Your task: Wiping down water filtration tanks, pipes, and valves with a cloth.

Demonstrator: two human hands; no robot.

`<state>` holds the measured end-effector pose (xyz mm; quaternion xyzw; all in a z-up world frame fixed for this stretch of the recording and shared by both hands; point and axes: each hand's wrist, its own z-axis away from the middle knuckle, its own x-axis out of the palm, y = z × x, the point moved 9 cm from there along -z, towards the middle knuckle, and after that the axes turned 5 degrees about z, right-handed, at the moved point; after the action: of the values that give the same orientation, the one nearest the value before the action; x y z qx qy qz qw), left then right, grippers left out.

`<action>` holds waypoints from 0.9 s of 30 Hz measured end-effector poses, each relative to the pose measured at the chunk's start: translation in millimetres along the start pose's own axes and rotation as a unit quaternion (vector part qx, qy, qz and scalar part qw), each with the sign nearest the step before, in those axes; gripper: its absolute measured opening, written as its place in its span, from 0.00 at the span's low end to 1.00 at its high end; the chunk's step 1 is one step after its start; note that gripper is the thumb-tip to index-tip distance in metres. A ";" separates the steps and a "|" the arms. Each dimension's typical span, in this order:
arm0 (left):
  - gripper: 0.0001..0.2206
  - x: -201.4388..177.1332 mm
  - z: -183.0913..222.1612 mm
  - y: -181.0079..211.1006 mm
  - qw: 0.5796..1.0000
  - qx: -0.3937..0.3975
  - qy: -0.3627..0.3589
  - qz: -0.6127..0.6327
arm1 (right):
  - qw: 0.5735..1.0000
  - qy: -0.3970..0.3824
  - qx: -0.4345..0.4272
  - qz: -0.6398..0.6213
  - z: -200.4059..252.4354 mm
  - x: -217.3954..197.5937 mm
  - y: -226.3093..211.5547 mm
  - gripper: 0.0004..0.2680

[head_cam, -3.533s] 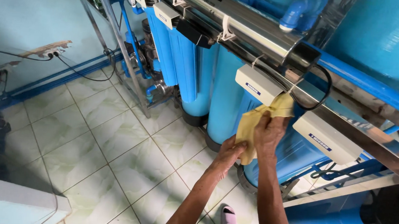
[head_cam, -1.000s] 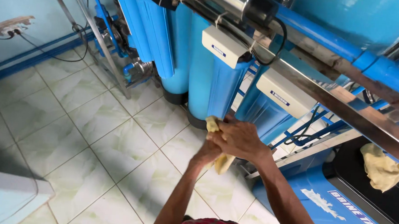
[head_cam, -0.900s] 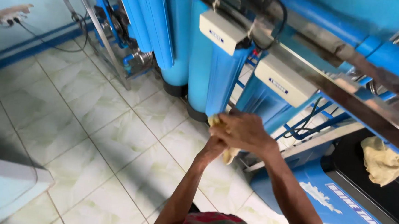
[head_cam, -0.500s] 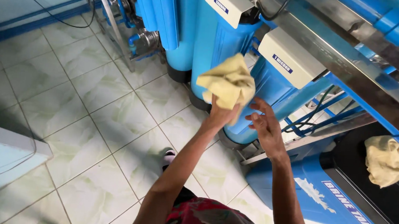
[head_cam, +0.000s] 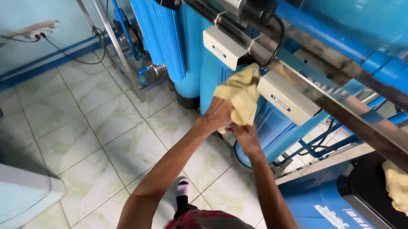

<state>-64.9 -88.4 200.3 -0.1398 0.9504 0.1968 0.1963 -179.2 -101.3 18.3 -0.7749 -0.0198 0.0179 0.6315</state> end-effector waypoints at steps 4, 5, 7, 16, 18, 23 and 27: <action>0.18 16.5 -20.4 -6.5 0.994 0.061 -0.012 -0.095 | 0.996 0.024 0.029 -0.087 -19.0 10.9 -9.8 0.07; 0.18 24.4 -21.8 -13.2 0.994 0.062 -0.012 -0.093 | 0.995 0.027 0.029 -0.086 -19.9 9.2 -10.7 0.07; 0.14 47.5 -24.8 -41.1 0.991 -0.008 -0.065 -0.117 | 0.991 0.044 0.018 -0.128 -22.7 4.9 -13.5 0.07; 0.13 86.7 -31.4 -97.0 0.961 -0.093 -0.236 -0.114 | 0.990 0.064 0.004 -0.127 -22.0 -5.7 -36.1 0.06; 0.14 91.7 -27.8 -100.7 0.955 -0.091 -0.266 -0.099 | 0.989 0.072 0.003 -0.131 -24.1 -7.5 -36.5 0.05; 0.18 78.5 16.6 -81.3 0.979 0.115 -0.140 -0.092 | 0.987 0.086 0.006 -0.139 -20.6 1.9 -39.1 0.05; 0.18 59.9 -42.6 -50.0 0.987 0.104 -0.108 -0.055 | 0.981 0.112 0.038 -0.154 -23.0 -5.1 -21.1 0.05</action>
<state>-114.2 -162.2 194.7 -0.1486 0.9296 0.0999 0.3221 -183.3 -119.8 43.6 -0.7350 -0.0672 -0.1654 0.6541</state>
